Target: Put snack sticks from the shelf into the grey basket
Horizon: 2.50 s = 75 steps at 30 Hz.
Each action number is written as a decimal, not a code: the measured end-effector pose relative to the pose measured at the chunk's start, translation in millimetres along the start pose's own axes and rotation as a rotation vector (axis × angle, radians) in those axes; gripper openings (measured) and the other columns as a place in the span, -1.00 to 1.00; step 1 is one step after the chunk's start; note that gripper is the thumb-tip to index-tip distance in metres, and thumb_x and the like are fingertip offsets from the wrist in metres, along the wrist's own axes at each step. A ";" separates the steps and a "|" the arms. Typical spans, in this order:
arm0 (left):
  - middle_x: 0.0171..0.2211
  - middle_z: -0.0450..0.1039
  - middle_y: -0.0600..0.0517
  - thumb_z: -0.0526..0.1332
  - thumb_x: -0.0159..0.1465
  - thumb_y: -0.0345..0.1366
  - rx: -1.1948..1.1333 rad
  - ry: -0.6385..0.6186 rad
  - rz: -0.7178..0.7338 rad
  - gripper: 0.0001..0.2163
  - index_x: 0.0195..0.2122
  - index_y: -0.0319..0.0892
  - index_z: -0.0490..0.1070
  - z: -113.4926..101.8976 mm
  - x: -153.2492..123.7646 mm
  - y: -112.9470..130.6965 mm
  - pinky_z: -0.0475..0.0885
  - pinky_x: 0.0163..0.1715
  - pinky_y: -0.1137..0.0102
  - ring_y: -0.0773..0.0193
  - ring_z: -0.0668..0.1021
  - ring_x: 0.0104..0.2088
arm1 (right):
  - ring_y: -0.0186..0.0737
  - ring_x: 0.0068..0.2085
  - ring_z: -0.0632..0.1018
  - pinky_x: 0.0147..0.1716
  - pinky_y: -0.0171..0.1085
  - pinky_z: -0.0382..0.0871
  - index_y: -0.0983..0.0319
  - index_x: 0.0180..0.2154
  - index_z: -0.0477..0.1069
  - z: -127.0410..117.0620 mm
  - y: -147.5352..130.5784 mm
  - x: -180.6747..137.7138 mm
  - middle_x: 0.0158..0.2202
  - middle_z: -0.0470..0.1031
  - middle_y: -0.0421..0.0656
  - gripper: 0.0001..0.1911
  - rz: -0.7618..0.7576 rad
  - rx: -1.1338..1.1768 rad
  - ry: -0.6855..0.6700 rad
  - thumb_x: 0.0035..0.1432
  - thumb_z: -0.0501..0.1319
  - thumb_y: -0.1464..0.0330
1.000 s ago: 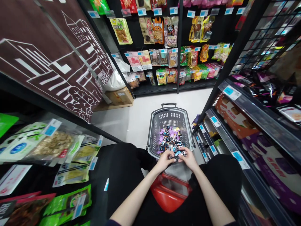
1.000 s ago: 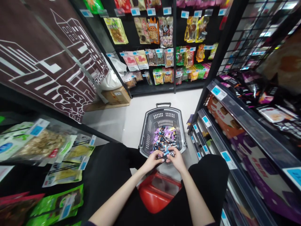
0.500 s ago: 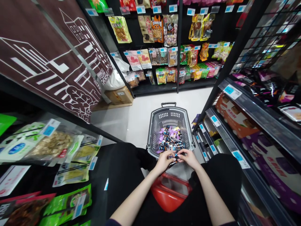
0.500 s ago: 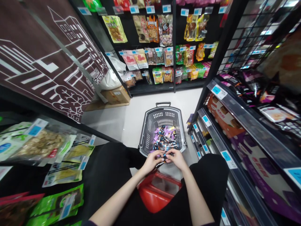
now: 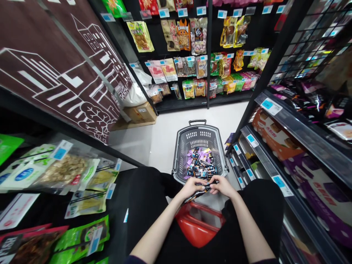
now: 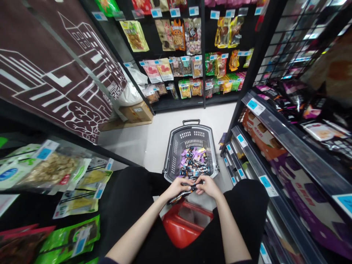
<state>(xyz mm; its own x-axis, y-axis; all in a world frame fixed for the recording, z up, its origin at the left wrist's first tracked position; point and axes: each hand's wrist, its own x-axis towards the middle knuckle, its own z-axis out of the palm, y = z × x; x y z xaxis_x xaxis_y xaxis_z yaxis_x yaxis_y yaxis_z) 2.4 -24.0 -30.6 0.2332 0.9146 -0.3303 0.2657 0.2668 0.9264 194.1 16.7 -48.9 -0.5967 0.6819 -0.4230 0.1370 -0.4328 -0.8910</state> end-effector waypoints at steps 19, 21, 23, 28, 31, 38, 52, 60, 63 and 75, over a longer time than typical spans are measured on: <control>-0.45 0.56 0.03 0.32 -0.05 -0.30 -0.128 -0.037 -0.126 -0.73 -0.29 -0.24 0.56 -5.7 -0.9 -7.0 0.39 -0.30 0.35 0.22 0.52 -0.41 | -0.20 -0.61 0.54 -0.69 -0.33 0.40 0.20 -0.45 0.26 8.9 -4.4 -6.3 -0.65 0.35 -0.32 -0.82 -0.012 -0.142 0.146 -0.05 0.18 0.24; -0.49 0.53 0.02 0.31 -0.02 -0.22 -0.202 -0.059 -0.162 -0.66 -0.21 -0.27 0.53 -5.0 -2.3 -6.1 0.41 -0.43 0.35 0.24 0.51 -0.51 | -0.26 -0.70 0.48 -0.77 -0.38 0.30 0.19 -0.45 0.26 12.0 -7.6 -7.0 -0.71 0.30 -0.35 -0.87 -0.057 -0.223 0.210 0.02 0.13 0.26; -0.47 0.52 -0.01 0.30 0.00 -0.15 -0.284 -0.104 -0.193 -0.57 -0.12 -0.28 0.47 -5.4 -5.8 -4.3 0.42 -0.51 0.35 0.23 0.52 -0.52 | -0.28 -0.73 0.45 -0.79 -0.39 0.26 0.17 -0.45 0.27 12.9 -10.4 -8.1 -0.72 0.30 -0.34 -0.88 -0.110 -0.274 0.235 0.06 0.10 0.27; -0.23 0.50 -0.18 0.10 0.14 0.07 -0.460 -0.279 -0.289 -0.48 -0.03 -0.23 0.31 -7.7 -16.6 -1.0 0.45 -0.58 0.36 0.19 0.58 -0.46 | -0.17 -0.56 0.56 -0.64 -0.31 0.42 0.18 -0.44 0.29 7.9 -10.1 -9.0 -0.65 0.42 -0.26 -0.80 -0.190 -0.172 0.193 0.06 0.14 0.18; -0.31 0.52 -0.23 0.16 0.11 0.03 -0.496 -0.347 -0.350 -0.52 -0.16 -0.32 0.34 -5.8 -18.1 -1.2 0.41 -0.65 0.43 0.26 0.55 -0.56 | -0.12 -0.47 0.59 -0.56 -0.26 0.47 0.20 -0.45 0.25 6.1 -7.4 -7.3 -0.56 0.47 -0.23 -0.68 -0.165 -0.068 0.160 -0.05 0.24 0.10; -0.56 0.49 0.03 0.29 0.02 -0.06 -0.442 -0.277 -0.303 -0.66 -0.41 -0.27 0.33 4.5 -13.0 0.1 0.26 -0.74 0.55 0.45 0.39 -0.74 | -0.23 -0.62 0.52 -0.69 -0.33 0.39 0.18 -0.41 0.19 6.2 -5.7 -3.2 -0.63 0.36 -0.34 -0.61 -0.162 0.007 0.217 -0.15 0.31 0.13; -0.29 0.53 -0.08 0.35 -0.02 -0.17 -0.446 -0.356 -0.302 -0.61 -0.22 -0.26 0.37 -3.2 -17.0 7.0 0.40 -0.54 0.43 0.31 0.53 -0.55 | -0.23 -0.56 0.48 -0.59 -0.24 0.47 0.24 -0.53 0.37 -7.3 -4.2 6.3 -0.61 0.39 -0.24 -0.55 -0.119 0.127 0.379 -0.36 0.37 0.03; -0.33 0.53 -0.06 0.42 -0.11 -0.34 -0.543 -0.372 -0.314 -0.63 -0.25 -0.30 0.43 -8.0 -14.7 -0.7 0.41 -0.51 0.48 0.34 0.53 -0.52 | -0.22 -0.55 0.49 -0.60 -0.24 0.47 0.27 -0.48 0.42 -8.7 -11.5 0.2 -0.57 0.44 -0.20 -0.53 -0.167 0.175 0.430 -0.37 0.38 0.04; -0.33 0.53 -0.15 0.37 -0.03 -0.27 -0.592 -0.398 -0.361 -0.67 -0.26 -0.34 0.44 -8.9 -18.4 -1.9 0.41 -0.51 0.44 0.26 0.55 -0.48 | -0.23 -0.55 0.48 -0.59 -0.24 0.46 0.27 -0.47 0.43 -11.0 -13.5 -1.9 -0.57 0.44 -0.21 -0.54 -0.191 0.189 0.440 -0.35 0.38 0.05; -0.47 0.46 0.05 0.23 -0.12 -0.65 -0.820 0.090 -0.362 -0.70 -0.34 -0.27 0.45 -12.6 -6.2 -17.3 0.40 -0.47 0.58 0.46 0.50 -0.53 | -0.25 -0.48 0.51 -0.41 -0.21 0.50 0.25 -0.45 0.45 -9.4 -22.4 -12.5 -0.49 0.46 -0.22 -0.66 -0.336 0.219 0.420 -0.24 0.39 0.16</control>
<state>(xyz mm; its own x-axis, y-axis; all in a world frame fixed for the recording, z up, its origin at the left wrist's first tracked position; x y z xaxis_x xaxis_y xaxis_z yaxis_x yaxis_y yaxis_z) -15.4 -30.4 -42.3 0.1819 0.7438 -0.6432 -0.4506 0.6444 0.6178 205.9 23.4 -25.2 -0.2080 0.9592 -0.1915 -0.1989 -0.2331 -0.9519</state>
